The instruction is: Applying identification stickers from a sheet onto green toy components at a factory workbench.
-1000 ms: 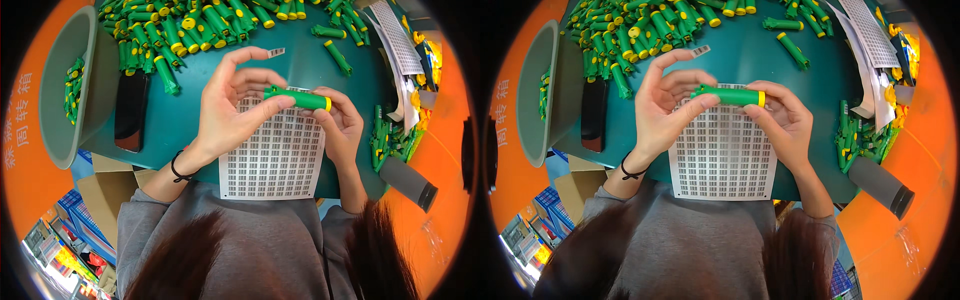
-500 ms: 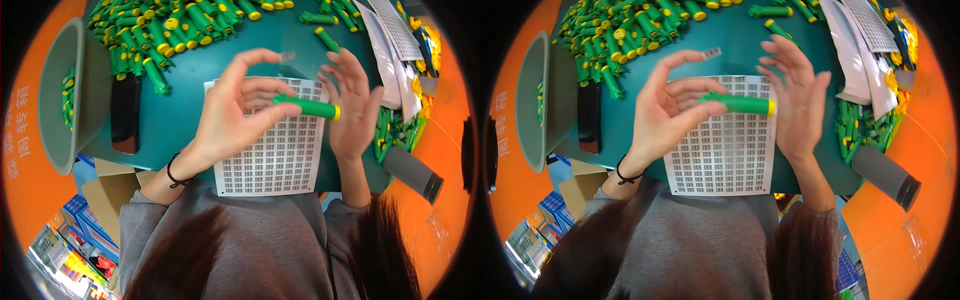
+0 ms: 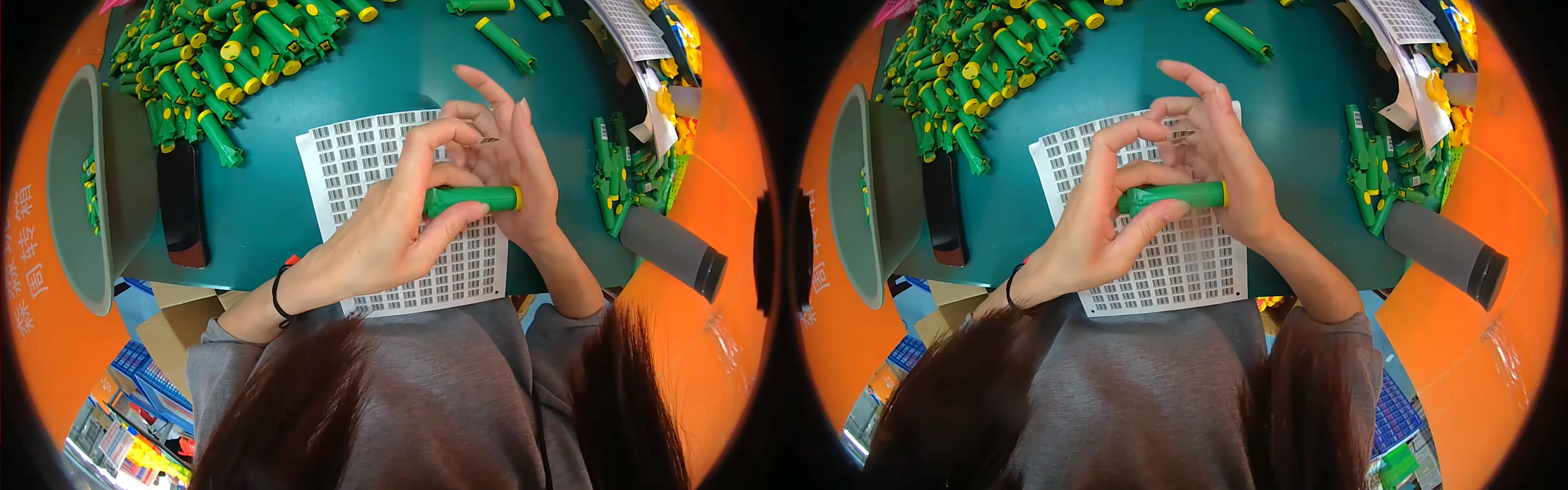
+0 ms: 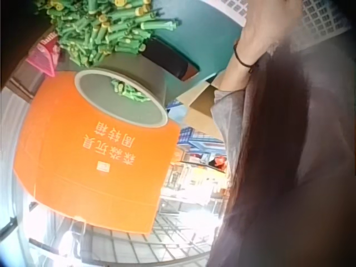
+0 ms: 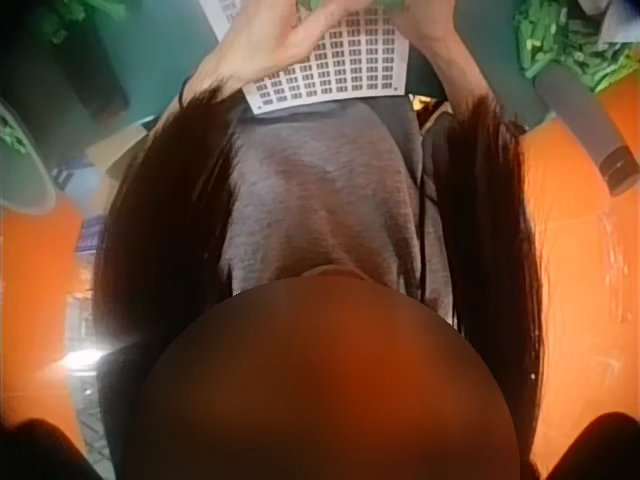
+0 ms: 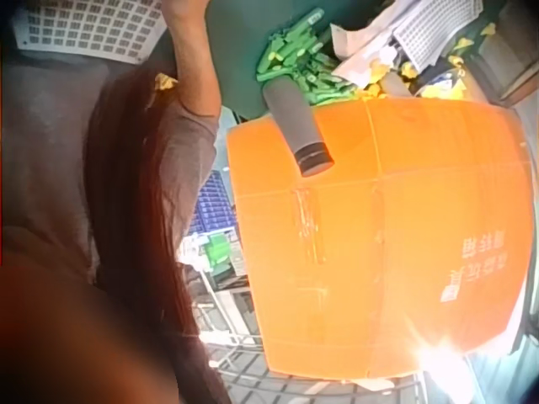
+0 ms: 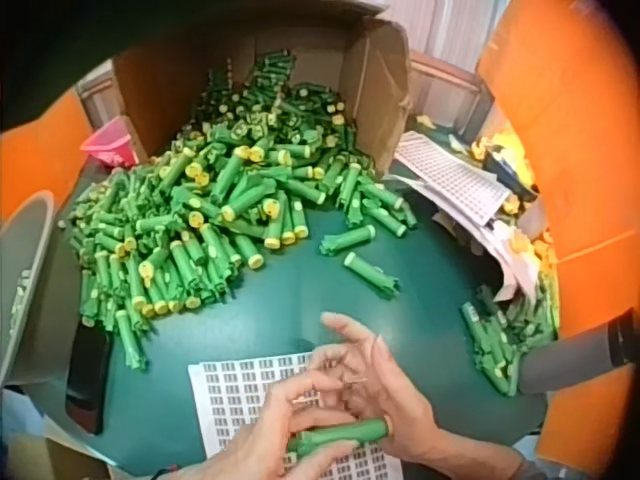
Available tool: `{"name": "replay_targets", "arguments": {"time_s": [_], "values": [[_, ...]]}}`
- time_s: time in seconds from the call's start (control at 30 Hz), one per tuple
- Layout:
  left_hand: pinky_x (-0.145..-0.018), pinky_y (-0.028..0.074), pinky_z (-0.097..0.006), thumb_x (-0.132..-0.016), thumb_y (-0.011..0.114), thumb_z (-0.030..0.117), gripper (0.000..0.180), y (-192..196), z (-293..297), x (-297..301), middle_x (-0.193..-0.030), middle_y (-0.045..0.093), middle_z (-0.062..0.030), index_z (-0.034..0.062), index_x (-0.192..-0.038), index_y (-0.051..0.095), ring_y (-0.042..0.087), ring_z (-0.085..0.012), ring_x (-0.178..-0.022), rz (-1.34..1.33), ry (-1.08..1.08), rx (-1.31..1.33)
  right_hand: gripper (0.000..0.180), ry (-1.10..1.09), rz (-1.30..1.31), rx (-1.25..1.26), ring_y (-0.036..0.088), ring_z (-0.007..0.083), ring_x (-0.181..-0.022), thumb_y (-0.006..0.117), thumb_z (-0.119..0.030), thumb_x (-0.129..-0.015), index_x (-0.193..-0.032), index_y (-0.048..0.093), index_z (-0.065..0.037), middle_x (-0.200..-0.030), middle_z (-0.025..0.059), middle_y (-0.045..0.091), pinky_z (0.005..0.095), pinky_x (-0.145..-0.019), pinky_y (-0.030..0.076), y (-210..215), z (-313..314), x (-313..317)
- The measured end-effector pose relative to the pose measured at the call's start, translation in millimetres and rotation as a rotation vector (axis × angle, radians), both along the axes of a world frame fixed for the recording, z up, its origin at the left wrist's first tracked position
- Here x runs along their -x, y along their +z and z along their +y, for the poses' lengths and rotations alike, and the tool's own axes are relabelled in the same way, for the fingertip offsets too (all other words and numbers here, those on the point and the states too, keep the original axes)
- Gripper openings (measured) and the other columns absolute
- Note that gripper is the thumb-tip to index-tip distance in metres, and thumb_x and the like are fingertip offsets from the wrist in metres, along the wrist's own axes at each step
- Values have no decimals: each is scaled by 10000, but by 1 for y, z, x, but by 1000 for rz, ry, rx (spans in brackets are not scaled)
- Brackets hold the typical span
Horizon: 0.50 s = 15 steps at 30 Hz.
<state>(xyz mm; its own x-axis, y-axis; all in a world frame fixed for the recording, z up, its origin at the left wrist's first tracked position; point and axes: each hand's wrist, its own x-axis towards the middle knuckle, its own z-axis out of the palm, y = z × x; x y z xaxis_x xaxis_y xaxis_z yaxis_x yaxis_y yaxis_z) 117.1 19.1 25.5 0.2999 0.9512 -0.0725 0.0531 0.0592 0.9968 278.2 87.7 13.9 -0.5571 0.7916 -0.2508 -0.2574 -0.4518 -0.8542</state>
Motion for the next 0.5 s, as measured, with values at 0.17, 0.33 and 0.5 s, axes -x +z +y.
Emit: {"name": "replay_targets", "arguments": {"time_s": [0.17, 0.33, 0.5], "values": [[-871, 531, -337, -921, 607, -69, 566, -11, -4, -6, -1115, 652, -193, -3, -1364, 261, 674, -240, -1014, 75, 23, -354, 679, 0, 48, -60, 515, 142, -970, 297, -506, -1056, -1552, 231, -46, -1257, 127, 507, 294, -934, 435, -9, -6, 6], [-853, 530, -316, -904, 626, -74, 602, -14, -9, -4, -1078, 669, -191, -3, -1371, 252, 677, -237, -1003, 171, 48, -473, 695, 74, -35, -132, 500, 138, -997, 329, -495, -1042, -1555, 219, -40, -1266, 125, 501, 289, -939, 421, -8, -6, 6], [-869, 498, -283, -919, 662, -6, 640, 3, 2, 23, -1029, 701, -140, 28, -1403, 245, 656, -162, -971, -167, 190, -14, 474, 65, -222, -608, 535, 128, -951, 533, -233, -1001, -1399, 465, 15, -1256, 119, 512, 270, -854, 470, -17, 6, -25]]}}
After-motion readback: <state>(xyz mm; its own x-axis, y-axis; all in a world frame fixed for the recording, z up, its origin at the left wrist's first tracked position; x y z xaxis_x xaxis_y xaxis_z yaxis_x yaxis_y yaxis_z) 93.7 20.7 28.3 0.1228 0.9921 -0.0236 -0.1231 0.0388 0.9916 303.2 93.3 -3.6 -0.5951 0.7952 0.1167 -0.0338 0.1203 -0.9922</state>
